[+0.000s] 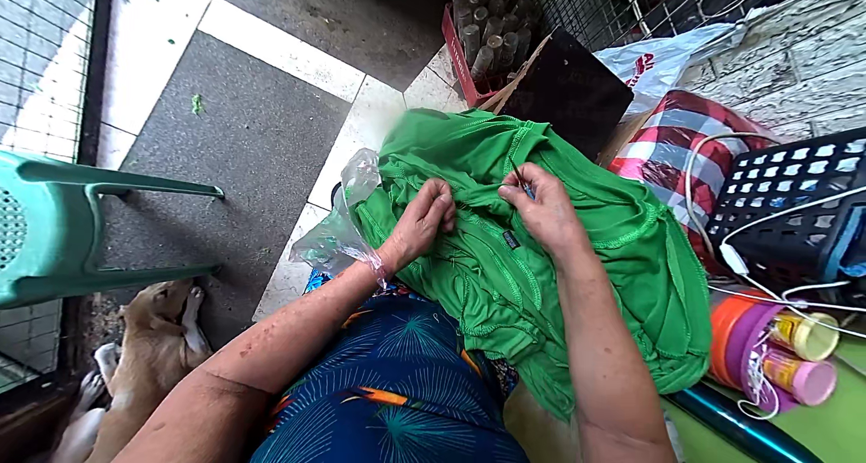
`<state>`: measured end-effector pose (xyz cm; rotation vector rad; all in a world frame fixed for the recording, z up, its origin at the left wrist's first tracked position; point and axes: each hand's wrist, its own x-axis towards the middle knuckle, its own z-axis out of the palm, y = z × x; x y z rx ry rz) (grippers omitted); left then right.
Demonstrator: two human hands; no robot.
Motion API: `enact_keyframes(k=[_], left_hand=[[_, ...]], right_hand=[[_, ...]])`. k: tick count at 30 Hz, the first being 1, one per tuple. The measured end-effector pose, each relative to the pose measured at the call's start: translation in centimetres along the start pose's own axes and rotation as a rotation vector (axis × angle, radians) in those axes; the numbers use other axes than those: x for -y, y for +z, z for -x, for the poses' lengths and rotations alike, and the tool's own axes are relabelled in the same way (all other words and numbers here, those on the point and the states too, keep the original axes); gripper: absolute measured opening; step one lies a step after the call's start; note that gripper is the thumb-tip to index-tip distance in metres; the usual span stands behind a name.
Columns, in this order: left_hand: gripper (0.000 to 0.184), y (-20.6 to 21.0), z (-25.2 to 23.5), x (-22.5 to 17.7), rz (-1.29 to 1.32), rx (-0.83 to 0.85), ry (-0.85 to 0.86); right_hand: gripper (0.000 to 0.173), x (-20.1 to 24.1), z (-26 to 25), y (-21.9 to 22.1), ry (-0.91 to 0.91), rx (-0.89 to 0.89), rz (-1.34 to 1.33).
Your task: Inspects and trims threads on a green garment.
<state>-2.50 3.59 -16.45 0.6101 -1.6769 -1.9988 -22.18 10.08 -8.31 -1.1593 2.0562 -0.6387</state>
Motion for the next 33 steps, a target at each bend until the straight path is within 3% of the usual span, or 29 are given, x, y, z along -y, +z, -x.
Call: enact_keyframes(k=[7,9,11,14,16,24,33], left_hand=[[0.020,-0.1,-0.6,-1.3,0.419,-0.017,-0.255],[0.017,-0.1,-0.2,-1.6,0.335,-0.035,-0.267],[0.012,-0.1,0.1,-1.9,0.074,-0.042,-0.265],[0.029,0.3,0.1,-2.8,-0.394,-0.035,-0.251],[0.031,0.6,-0.2,-3.0,-0.523,-0.028,-0.239],[0.019,0.8,-3.3,-0.7,-0.456,-0.135,-0.280],[0.029,1.4,-1.8,-0.8,-0.513,-0.138,-0.149]], right_hand=[[0.009,-2.0,-1.8,0.4,0.042,-0.020,-0.141],[0.009,-2.1,-1.6,0.6,0.032,-0.048,-0.154],[0.008,-2.1,-1.4,0.6,0.017,-0.075,-0.151],[0.010,-2.0,-1.1,0.9,-0.019,-0.112,-0.107],[0.013,-1.8,-0.9,1.2,-0.042,-0.123,-0.075],[0.014,-2.0,-0.5,1.6,-0.163,-0.187,-0.080],[0.003,-2.4,-0.6,1.1,-0.151,-0.160,-0.373]])
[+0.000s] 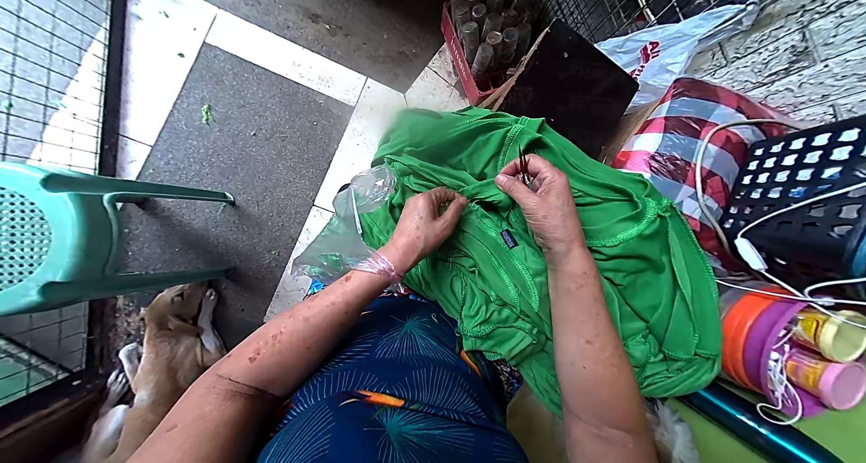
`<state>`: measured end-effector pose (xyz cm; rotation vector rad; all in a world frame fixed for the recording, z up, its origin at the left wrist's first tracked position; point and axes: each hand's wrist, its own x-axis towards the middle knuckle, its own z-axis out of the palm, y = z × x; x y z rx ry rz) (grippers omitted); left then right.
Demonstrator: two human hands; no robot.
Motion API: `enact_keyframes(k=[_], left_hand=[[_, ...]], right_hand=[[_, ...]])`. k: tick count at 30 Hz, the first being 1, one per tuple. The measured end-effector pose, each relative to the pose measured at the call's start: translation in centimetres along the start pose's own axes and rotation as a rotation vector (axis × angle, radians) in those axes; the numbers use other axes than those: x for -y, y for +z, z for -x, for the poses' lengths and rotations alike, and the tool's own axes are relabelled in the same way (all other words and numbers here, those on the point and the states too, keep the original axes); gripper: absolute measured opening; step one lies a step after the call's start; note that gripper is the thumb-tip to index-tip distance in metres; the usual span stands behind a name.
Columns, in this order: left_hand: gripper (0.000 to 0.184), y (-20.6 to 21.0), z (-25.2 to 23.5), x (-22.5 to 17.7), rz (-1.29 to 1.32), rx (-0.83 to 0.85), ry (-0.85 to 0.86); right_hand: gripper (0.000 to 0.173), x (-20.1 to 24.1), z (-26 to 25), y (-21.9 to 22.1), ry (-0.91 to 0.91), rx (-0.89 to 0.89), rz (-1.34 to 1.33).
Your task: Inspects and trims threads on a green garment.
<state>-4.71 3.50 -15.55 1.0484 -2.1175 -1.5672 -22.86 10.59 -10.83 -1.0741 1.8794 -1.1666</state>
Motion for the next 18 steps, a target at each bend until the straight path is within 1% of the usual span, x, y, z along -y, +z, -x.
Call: enact_keyframes(k=[2,4,6,8,10,11,12,14,16,18], left_hand=[[0.032,0.6,-0.2,-0.6,-0.041,-0.051,-0.006],[0.026,1.1,-0.9,-0.8,-0.043,-0.095,0.001],[0.022,1.2,-1.7,-0.3,0.030,-0.093,0.019],[0.017,0.5,-1.8,0.1,0.151,-0.004,0.057],[0.014,-0.8,-1.0,0.4,0.221,0.118,0.118],[0.013,-1.2,-0.5,0.7,0.235,0.154,0.144],[0.012,-1.4,-0.1,1.1,0.241,0.171,0.160],[0.011,-1.6,0.3,1.9,0.240,0.164,0.176],[0.010,-1.7,0.6,2.3,0.263,0.152,0.150],[0.008,-1.9,0.9,2.5,0.304,0.157,0.133]], right_hand=[[0.003,0.1,0.1,0.1,-0.012,0.020,-0.032],[0.005,0.2,0.2,0.1,-0.021,0.030,-0.053],[0.004,0.1,0.2,0.0,-0.029,0.010,-0.049],[0.004,0.0,0.1,-0.1,-0.046,-0.056,0.046],[0.012,-0.3,0.0,0.1,-0.076,-0.116,0.269],[0.015,-0.6,0.0,0.4,-0.120,-0.120,0.386],[0.015,-0.8,0.1,0.8,-0.173,-0.112,0.485],[0.019,-0.8,0.2,1.5,-0.288,-0.090,0.600],[0.026,-0.6,0.5,1.4,-0.366,-0.061,0.591],[0.036,0.3,1.2,0.7,-0.363,0.030,0.483]])
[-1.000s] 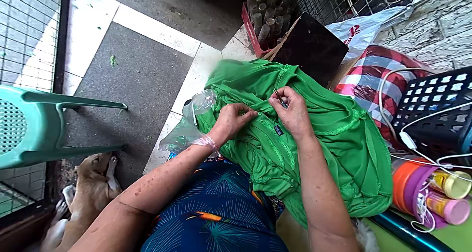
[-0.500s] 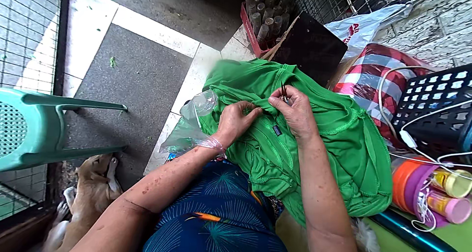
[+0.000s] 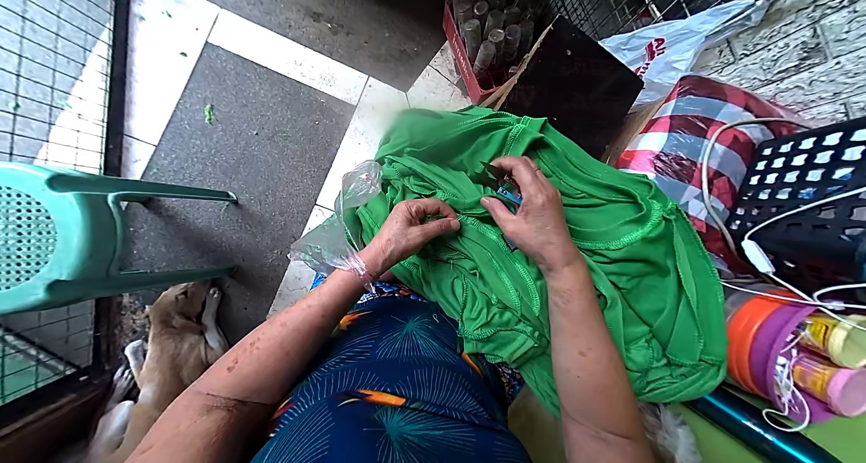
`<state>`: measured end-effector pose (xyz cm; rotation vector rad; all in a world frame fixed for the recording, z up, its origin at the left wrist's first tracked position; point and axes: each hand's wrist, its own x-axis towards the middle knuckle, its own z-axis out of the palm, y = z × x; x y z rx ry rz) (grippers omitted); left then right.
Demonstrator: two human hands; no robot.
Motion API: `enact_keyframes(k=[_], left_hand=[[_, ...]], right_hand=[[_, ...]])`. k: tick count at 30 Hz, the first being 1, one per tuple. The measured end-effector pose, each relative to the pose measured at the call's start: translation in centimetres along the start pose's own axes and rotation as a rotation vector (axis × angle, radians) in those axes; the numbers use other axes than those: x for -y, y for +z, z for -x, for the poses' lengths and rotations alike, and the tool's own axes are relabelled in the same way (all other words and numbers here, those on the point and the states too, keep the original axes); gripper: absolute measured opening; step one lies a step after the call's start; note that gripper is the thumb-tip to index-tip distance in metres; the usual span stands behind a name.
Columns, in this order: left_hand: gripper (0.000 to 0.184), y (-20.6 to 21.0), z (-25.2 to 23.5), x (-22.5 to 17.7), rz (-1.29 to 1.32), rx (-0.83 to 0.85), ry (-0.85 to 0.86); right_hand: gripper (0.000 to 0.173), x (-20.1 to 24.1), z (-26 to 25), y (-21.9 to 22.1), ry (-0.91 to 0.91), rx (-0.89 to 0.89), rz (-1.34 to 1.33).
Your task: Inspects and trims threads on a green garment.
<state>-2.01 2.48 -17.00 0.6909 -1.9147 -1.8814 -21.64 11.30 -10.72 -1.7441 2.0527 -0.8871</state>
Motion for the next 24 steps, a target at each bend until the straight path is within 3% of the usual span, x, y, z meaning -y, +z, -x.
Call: enact_keyframes(k=[3,6,10,16,19,24], left_hand=[[0.008,-0.2,0.2,0.0,0.057,0.003,0.000],[0.008,-0.5,0.3,0.3,0.075,0.023,0.023],[0.008,-0.4,0.5,0.8,0.079,0.023,0.055],[0.008,-0.4,1.1,-0.3,0.057,0.005,0.063],[0.009,-0.4,1.1,-0.2,0.080,0.001,0.059],[0.009,-0.5,1.0,0.1,0.080,-0.011,0.075]], right_hand=[[0.040,0.9,0.8,-1.6,-0.021,0.149,-0.062],[0.027,0.9,1.3,-1.4,-0.091,0.190,0.144],[0.025,0.5,1.6,-0.8,-0.105,0.208,0.344],[0.027,1.3,1.6,-2.2,-0.075,0.073,0.078],[0.028,1.5,1.6,-2.5,-0.100,0.118,-0.096],[0.025,1.3,1.6,-1.0,-0.095,0.211,0.133]])
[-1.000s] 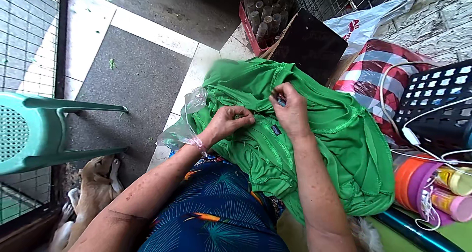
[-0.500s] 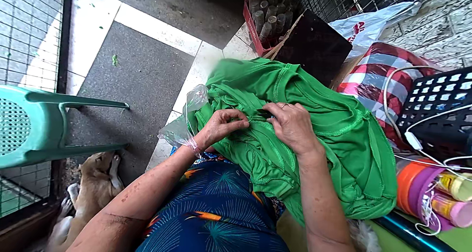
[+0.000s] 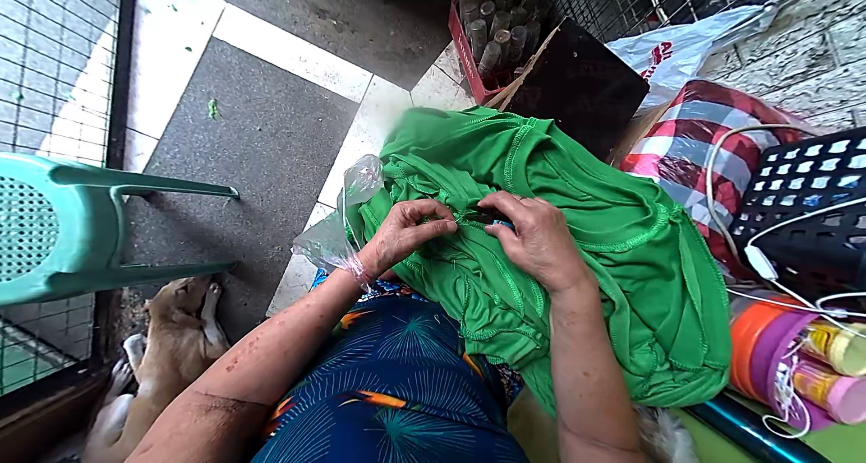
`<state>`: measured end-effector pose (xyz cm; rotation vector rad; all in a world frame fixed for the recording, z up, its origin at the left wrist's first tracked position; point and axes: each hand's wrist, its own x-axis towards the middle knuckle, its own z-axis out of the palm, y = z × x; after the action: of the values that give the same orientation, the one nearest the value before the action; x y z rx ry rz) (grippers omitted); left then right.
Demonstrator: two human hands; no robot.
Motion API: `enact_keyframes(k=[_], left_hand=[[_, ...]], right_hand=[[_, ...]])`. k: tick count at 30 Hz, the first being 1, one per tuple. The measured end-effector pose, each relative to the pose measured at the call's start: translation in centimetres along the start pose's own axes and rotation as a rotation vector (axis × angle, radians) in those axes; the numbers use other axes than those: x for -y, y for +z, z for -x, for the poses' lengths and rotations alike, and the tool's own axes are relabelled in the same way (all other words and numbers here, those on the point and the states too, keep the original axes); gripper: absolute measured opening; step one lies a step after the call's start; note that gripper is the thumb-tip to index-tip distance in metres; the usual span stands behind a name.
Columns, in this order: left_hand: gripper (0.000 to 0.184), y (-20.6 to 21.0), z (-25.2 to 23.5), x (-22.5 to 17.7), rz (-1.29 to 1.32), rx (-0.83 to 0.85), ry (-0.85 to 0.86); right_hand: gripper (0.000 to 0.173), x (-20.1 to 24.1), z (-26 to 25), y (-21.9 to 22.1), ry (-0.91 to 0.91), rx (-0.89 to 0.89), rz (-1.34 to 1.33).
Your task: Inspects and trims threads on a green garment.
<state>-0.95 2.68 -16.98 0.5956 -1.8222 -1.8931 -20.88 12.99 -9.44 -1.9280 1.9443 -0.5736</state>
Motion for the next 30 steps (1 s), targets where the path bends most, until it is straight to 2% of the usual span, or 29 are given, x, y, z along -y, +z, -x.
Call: enact_keyframes(k=[15,19,22,26,30], left_hand=[[0.010,0.5,-0.2,0.0,-0.113,0.022,0.051],[0.010,0.5,-0.2,0.2,-0.104,0.017,0.057],[0.010,0.3,-0.1,0.4,-0.095,0.003,0.063],[0.009,0.6,-0.2,0.3,-0.086,-0.017,0.051],[0.009,0.8,-0.3,0.2,-0.088,-0.014,0.058]], right_hand=[[0.019,-0.2,-0.1,2.0,-0.095,-0.069,0.183],[0.016,-0.3,0.0,1.5,-0.044,-0.055,0.141],[0.022,-0.6,0.2,0.7,0.007,-0.015,0.047],[0.022,-0.5,0.1,1.2,-0.037,-0.023,0.102],[0.015,-0.3,0.0,1.7,-0.061,-0.038,0.147]])
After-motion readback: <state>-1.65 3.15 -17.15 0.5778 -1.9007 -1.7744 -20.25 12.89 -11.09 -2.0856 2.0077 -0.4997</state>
